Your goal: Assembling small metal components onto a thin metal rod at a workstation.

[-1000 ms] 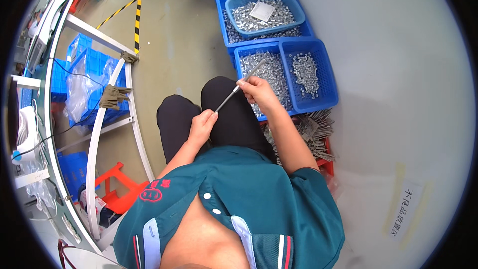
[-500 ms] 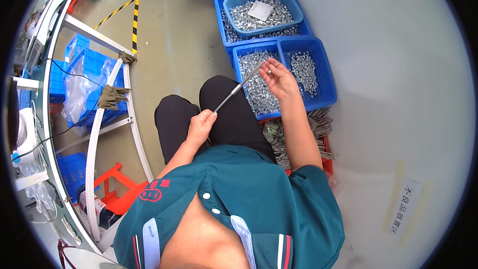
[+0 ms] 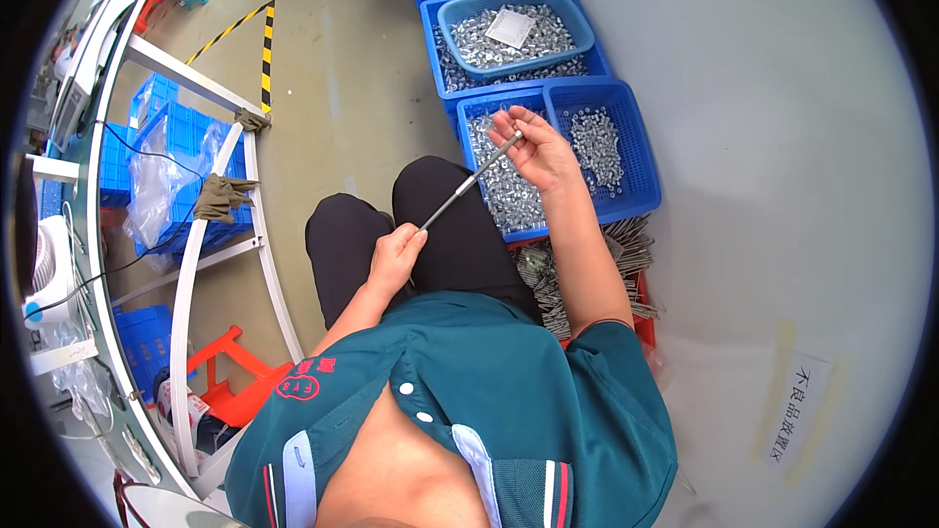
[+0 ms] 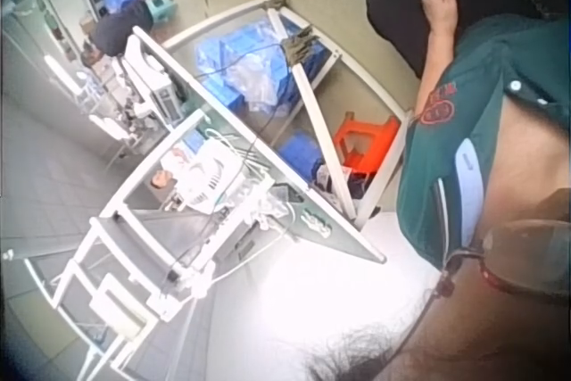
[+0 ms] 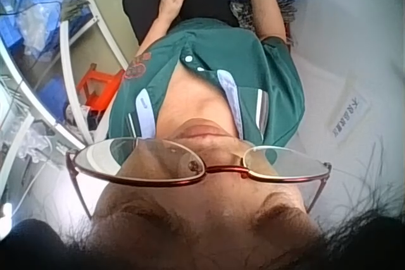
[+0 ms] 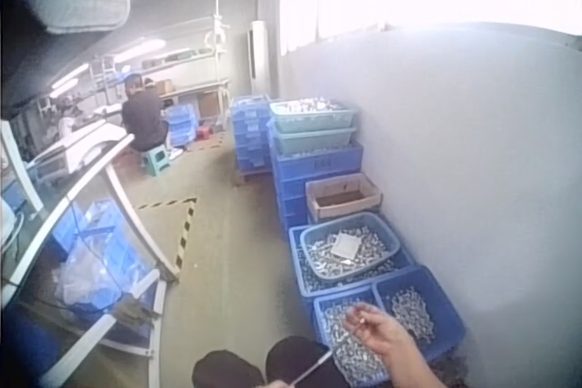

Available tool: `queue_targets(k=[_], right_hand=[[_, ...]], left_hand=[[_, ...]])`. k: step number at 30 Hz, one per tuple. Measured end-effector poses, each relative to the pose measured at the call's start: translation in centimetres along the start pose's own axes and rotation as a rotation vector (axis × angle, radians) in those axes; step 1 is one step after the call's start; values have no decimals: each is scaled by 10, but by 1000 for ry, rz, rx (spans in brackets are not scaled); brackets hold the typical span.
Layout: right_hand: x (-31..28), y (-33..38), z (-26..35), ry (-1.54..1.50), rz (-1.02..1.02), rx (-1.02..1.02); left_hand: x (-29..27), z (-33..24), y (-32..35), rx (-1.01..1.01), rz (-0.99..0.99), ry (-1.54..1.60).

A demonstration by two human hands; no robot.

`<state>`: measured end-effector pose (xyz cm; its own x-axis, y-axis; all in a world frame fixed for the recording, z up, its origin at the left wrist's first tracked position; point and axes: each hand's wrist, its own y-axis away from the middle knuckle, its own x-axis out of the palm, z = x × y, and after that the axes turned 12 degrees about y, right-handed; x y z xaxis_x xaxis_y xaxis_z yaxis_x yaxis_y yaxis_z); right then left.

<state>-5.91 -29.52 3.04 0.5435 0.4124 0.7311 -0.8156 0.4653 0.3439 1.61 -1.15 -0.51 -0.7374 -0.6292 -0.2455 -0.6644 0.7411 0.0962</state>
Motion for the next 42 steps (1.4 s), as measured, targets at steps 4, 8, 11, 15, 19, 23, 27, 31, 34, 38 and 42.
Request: queue_targets(k=[4,8,11,15,19,23,27,31,34,38,42], right_hand=[[9,2,-5,114,-50,-54],[16,10,-14,129,-80,-84],[17,13,-16,62,-59,-42],[8,12,-14,2,-36,7],[3,11,-6,37,-48,-61],[2,7,1,29,-109,-89],[6,4,3,-39,-113,-114],[10,4,0,-51,-27,-122],[14,6,-4,-29,-26,-147],[16,9,-13,99,-30,-265],[22,13,-31,509,-129,-538]], left_hand=[[-1,1,-1,7,-5,-5],[0,1,0,-4,-14,47],[0,1,0,-3,-10,46],[-1,2,-1,-2,-7,29],[0,1,-1,-5,-9,36],[0,1,0,-10,-15,32],[-1,1,-1,-6,2,15],[-1,1,-1,-6,4,-6],[-1,0,-1,-2,-1,-12],[-1,1,-1,-8,-4,-11],[-1,3,-2,-17,4,-6]])
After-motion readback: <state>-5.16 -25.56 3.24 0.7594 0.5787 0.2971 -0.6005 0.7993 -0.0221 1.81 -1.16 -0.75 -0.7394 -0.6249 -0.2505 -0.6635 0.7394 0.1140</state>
